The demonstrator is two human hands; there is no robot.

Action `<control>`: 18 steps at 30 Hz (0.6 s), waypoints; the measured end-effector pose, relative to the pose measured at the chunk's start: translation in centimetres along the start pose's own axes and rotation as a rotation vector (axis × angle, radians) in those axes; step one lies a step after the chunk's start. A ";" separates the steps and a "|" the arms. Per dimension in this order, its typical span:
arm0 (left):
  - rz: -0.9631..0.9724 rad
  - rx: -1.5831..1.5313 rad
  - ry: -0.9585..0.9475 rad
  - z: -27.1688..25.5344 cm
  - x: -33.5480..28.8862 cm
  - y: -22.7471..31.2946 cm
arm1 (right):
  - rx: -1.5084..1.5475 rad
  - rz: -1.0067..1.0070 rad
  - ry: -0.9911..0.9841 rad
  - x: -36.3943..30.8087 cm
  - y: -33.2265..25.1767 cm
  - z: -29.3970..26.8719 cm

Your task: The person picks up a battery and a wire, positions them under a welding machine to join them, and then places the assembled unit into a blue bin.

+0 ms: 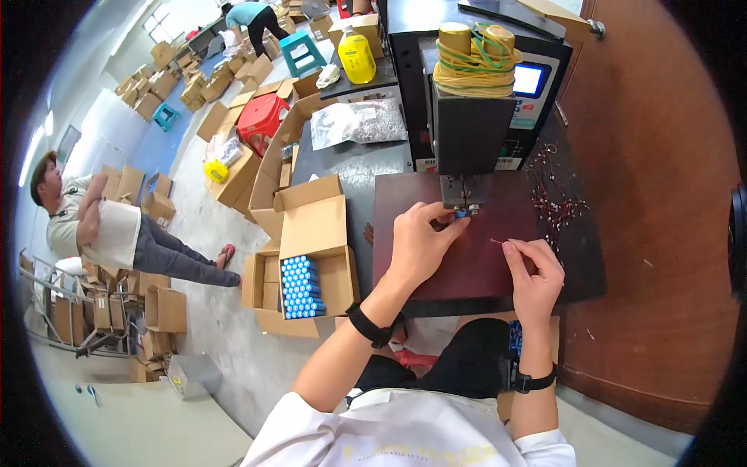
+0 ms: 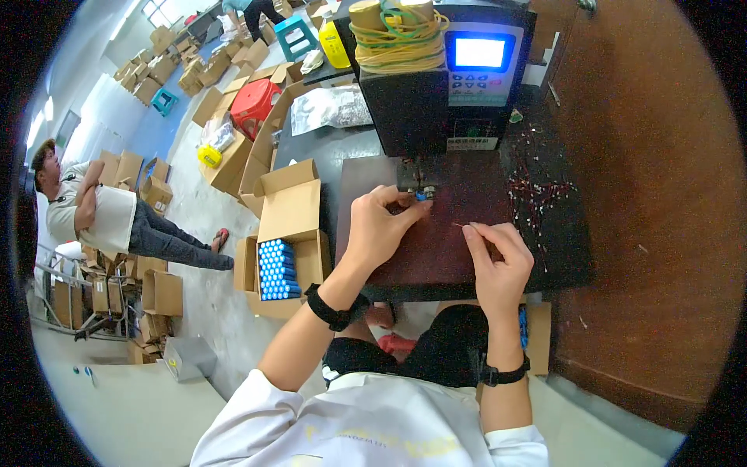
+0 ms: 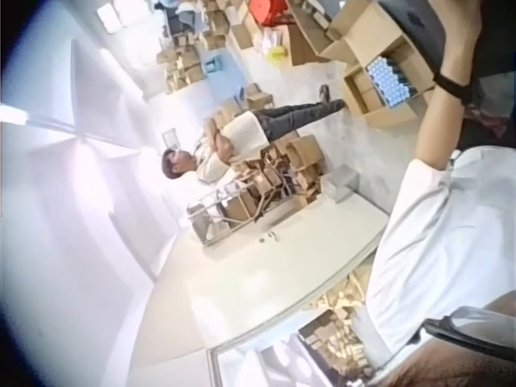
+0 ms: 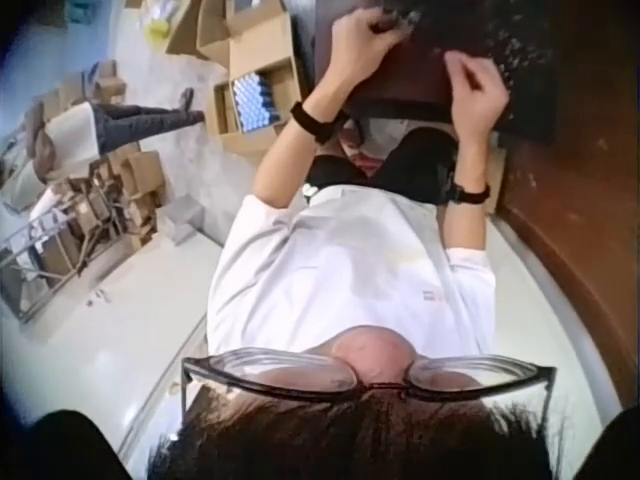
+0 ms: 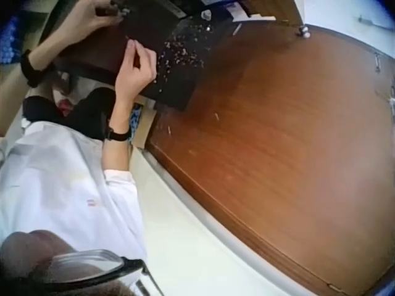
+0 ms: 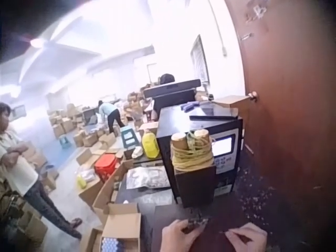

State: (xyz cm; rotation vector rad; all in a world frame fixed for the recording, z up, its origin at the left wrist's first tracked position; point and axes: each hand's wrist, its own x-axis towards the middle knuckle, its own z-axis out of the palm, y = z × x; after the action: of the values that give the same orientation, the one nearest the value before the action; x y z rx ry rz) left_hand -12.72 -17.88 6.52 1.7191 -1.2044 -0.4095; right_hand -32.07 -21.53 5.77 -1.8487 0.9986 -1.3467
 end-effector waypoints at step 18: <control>-0.003 -0.143 0.038 0.3 -0.6 -0.5 | 0.024 0.358 -0.125 0.0 -0.3 -1.1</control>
State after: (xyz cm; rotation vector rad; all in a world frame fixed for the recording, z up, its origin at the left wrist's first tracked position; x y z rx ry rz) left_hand -12.95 -17.51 5.78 1.5992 -1.1191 -0.4521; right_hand -33.09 -21.45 6.35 -1.6192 1.1739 -1.0132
